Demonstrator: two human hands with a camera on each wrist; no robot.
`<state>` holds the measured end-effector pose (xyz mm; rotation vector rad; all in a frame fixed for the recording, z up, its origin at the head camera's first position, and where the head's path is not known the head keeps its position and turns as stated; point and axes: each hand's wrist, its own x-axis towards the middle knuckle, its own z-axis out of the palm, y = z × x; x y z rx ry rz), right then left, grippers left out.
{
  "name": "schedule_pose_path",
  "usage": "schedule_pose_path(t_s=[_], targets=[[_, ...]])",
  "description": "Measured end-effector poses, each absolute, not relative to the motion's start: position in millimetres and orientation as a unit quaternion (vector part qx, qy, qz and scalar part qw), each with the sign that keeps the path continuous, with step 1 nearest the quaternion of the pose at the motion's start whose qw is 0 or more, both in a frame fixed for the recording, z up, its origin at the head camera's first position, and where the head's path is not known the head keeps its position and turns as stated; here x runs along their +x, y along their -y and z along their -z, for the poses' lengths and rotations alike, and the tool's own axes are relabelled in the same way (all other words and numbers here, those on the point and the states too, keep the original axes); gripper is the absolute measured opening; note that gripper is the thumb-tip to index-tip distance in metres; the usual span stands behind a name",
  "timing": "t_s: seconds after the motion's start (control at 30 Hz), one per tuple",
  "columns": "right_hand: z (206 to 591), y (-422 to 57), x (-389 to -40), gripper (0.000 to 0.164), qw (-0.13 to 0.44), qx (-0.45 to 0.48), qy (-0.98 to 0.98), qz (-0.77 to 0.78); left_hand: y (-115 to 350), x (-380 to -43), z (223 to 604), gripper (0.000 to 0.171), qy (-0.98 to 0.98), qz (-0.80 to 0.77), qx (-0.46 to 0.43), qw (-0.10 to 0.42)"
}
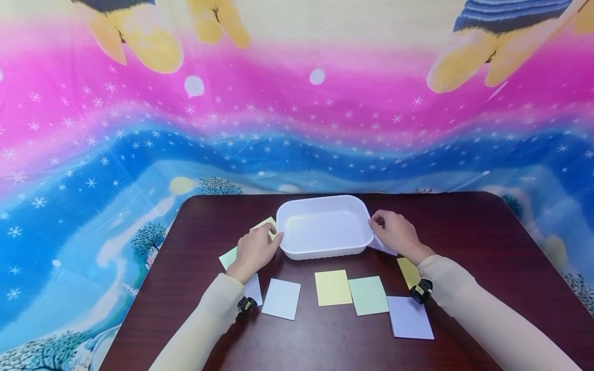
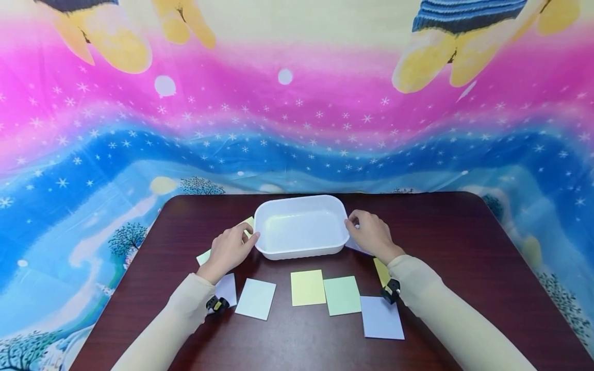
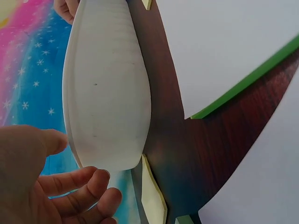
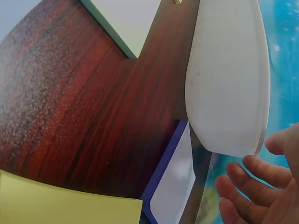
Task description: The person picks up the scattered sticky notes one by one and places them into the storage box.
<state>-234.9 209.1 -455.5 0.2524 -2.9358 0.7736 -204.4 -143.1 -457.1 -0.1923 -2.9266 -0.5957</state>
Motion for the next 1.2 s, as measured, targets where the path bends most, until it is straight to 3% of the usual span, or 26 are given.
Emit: schedule_pose_path(t_s=[0.37,1.2], targets=[[454.7,-208.8,-234.5,0.028,0.035,0.085,0.965,-0.247,143.2,-204.9,457.1,0.026,0.976,0.195,-0.065,0.068],[455.4,-209.7,-231.4,0.03,0.029,0.079,0.964,-0.252,142.9,-209.2,456.3,0.025,0.978,0.185,-0.064,0.07]])
